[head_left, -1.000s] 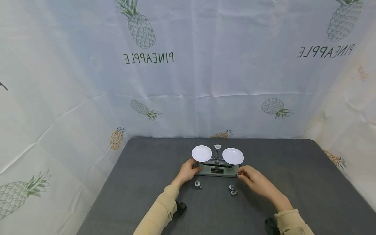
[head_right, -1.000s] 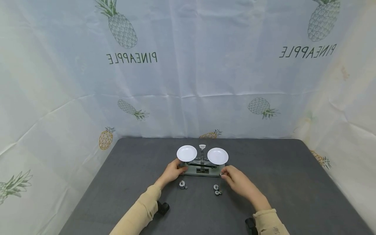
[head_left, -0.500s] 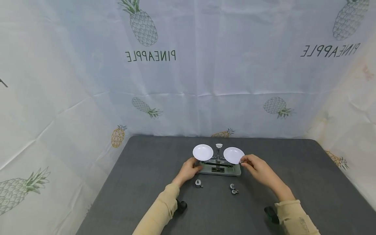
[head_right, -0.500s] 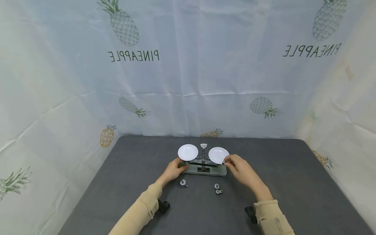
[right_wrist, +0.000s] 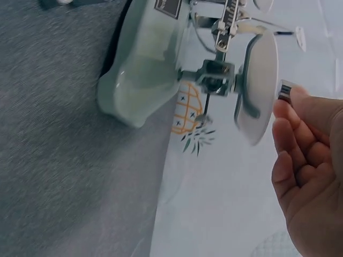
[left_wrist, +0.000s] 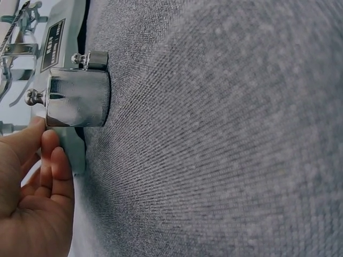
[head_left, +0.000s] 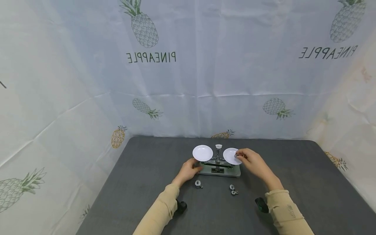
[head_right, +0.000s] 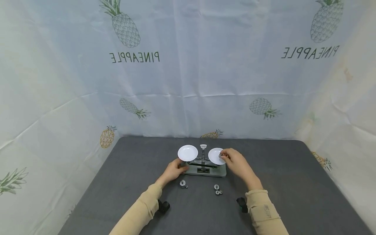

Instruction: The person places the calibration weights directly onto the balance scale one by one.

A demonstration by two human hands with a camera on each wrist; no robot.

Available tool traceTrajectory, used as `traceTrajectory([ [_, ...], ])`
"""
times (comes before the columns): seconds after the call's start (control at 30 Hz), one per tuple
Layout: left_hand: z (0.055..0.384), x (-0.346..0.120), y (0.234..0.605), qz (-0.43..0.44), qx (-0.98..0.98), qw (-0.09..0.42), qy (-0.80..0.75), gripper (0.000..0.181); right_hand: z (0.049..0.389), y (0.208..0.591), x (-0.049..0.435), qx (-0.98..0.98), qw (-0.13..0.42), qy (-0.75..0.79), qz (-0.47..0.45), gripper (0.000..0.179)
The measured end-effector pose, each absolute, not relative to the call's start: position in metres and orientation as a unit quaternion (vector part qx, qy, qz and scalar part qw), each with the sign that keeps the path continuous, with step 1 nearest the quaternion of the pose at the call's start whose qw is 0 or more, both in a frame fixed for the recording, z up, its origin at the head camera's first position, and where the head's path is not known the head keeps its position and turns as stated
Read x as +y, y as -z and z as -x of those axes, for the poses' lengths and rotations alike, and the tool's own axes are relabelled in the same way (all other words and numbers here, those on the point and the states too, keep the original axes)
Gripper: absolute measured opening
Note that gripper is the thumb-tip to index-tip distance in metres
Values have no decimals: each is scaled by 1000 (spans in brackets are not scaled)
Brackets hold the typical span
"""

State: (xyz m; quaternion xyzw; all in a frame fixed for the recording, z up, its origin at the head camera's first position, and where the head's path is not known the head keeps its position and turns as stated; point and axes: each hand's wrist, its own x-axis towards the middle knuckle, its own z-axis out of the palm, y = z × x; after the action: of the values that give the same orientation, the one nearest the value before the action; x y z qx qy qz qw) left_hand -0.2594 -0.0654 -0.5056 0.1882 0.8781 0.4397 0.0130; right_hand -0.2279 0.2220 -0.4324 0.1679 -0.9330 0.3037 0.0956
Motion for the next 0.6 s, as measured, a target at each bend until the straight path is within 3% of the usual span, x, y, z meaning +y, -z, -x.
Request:
traceTrajectory([
  [0.6,257,-64,506,-174,884,9,-433,35,247,434,203,-937,123,-276,-177,15],
])
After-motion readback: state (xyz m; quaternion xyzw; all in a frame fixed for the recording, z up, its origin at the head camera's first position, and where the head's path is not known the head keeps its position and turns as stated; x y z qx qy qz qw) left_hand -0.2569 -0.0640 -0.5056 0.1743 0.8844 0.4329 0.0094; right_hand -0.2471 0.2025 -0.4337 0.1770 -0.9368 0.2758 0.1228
